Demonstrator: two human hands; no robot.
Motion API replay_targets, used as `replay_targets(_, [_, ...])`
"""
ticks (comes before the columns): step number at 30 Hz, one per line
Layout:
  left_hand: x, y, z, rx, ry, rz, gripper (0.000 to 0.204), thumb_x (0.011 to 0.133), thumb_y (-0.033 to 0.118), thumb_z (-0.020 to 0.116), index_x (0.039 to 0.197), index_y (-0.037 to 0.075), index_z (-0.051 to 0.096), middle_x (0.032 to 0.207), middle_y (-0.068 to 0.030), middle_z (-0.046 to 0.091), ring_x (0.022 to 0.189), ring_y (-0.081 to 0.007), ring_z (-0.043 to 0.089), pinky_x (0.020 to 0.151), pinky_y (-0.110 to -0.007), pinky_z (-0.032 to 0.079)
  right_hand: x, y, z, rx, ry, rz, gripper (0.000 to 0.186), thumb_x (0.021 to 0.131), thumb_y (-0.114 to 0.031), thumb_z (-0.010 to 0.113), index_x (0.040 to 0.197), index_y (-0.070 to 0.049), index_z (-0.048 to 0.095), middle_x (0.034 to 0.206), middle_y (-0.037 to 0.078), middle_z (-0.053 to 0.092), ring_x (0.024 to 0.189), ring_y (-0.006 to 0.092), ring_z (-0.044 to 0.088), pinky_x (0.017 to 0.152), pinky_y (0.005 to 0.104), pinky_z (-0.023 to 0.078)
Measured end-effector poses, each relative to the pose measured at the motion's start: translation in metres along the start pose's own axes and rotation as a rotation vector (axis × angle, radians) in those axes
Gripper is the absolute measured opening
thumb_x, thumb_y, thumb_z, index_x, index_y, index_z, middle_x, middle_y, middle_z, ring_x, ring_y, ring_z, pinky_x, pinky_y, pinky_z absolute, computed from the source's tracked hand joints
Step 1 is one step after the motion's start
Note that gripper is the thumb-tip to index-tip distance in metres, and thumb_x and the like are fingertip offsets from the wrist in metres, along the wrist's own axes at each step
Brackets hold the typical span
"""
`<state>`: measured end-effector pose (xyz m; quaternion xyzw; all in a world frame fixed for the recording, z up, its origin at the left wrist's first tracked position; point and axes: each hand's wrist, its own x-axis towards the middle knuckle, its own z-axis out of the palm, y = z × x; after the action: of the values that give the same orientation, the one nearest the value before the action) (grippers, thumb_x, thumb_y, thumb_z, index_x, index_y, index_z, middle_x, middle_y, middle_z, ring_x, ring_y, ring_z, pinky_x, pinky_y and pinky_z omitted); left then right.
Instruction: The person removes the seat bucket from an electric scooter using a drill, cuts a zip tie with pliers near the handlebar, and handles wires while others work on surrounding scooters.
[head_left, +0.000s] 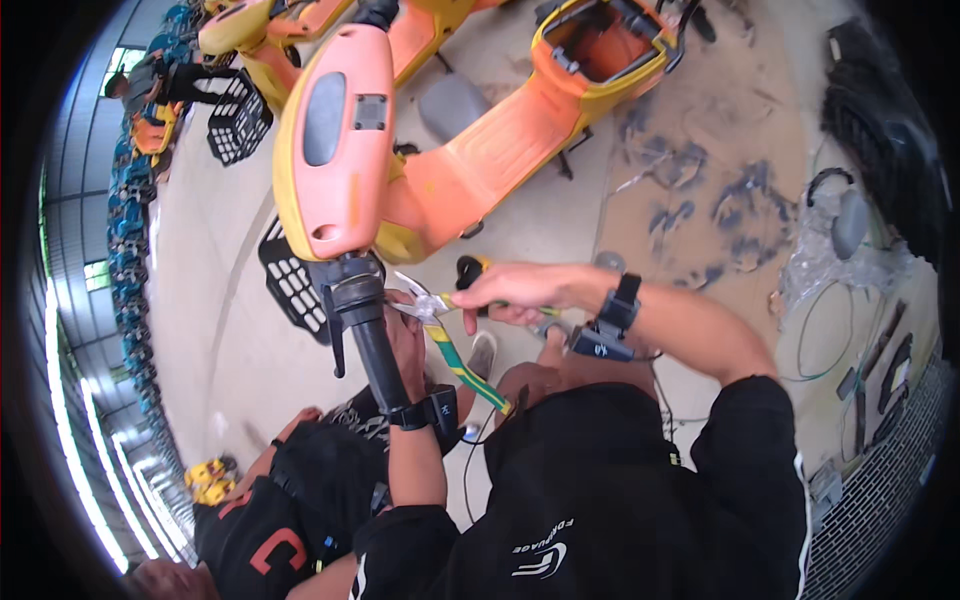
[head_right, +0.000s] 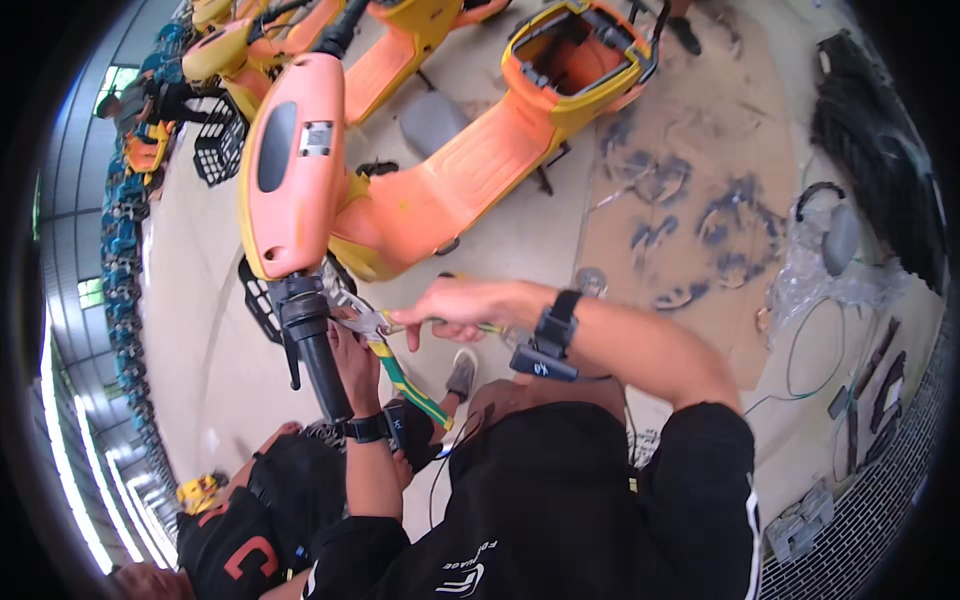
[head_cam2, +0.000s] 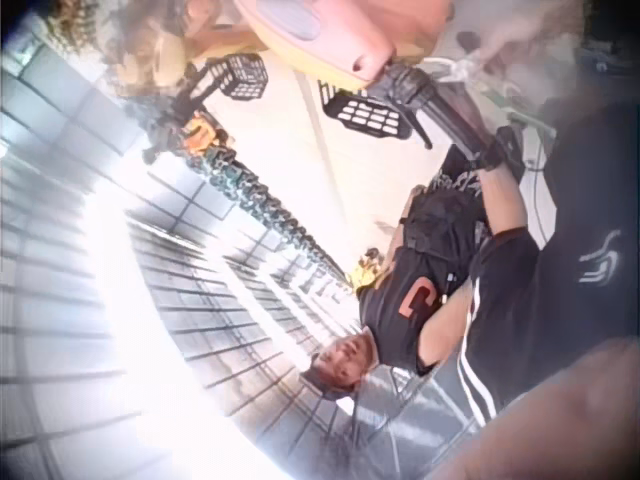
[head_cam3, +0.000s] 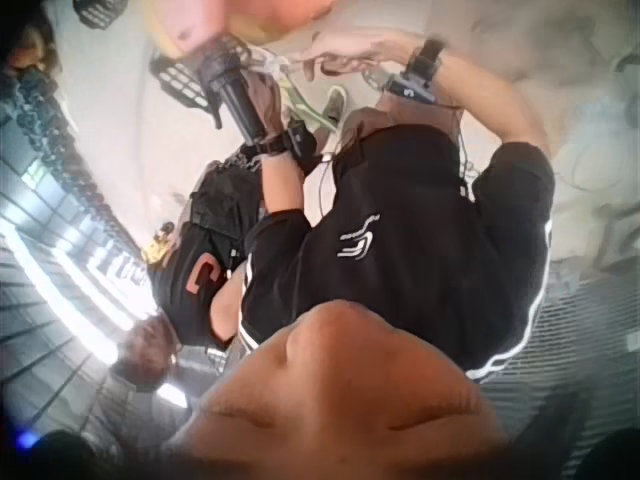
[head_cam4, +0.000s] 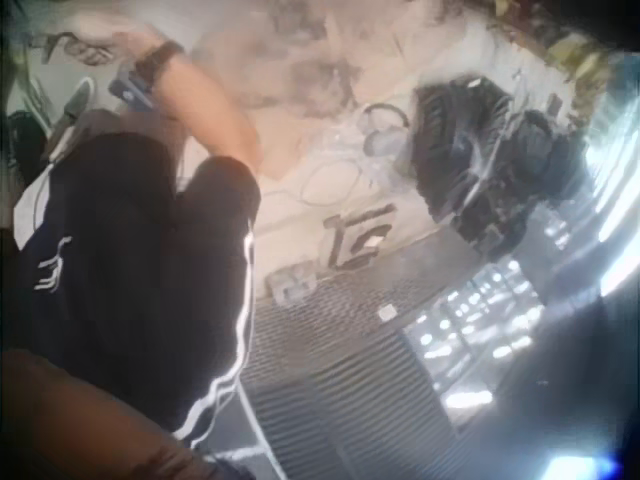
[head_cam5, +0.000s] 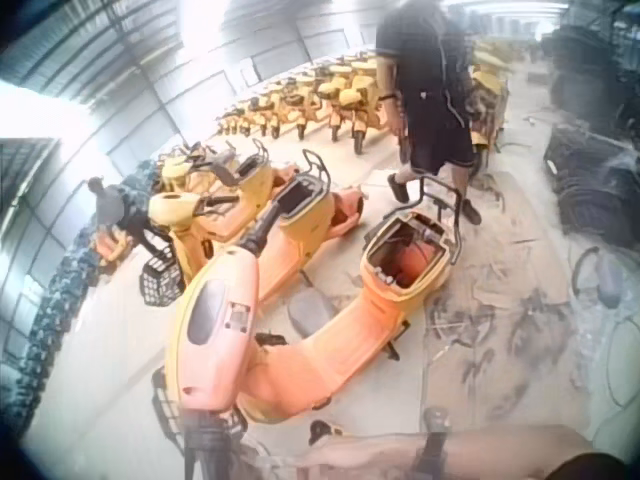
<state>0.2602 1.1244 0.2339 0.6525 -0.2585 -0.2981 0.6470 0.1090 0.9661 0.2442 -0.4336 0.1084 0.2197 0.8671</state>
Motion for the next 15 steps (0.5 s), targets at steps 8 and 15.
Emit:
replay_targets(8, [-0.007,-0.016,0.013,-0.196,0.292,-0.141,0.019,0.089,0.020,0.039,0.076,0.007,0.045,0.053,-0.0017,0.042,0.046,-0.0112,0.039,0.043,-0.023,0.031,0.030,-0.030,-0.054,-0.038,-0.381,0.099,0.051,0.082,-0.048,0.041,0.078,0.001,0.054,0.043,-0.006,0.021,0.034,0.0050,0.018,0.034,0.0221,0.017])
replay_targets(15, [-0.012,-0.018,0.038,-0.213,0.397,-0.192,0.034,0.087,0.041,0.037,0.086,0.008,0.047,0.075,-0.0003,0.049,0.071,-0.0106,0.051,0.068,-0.023,0.044,0.041,-0.051,-0.060,-0.119,-0.426,0.026,0.048,0.083,-0.045,0.039,0.072,-0.001,0.052,0.045,-0.006,0.025,0.036,0.0048,0.022,0.034,0.0215,0.020])
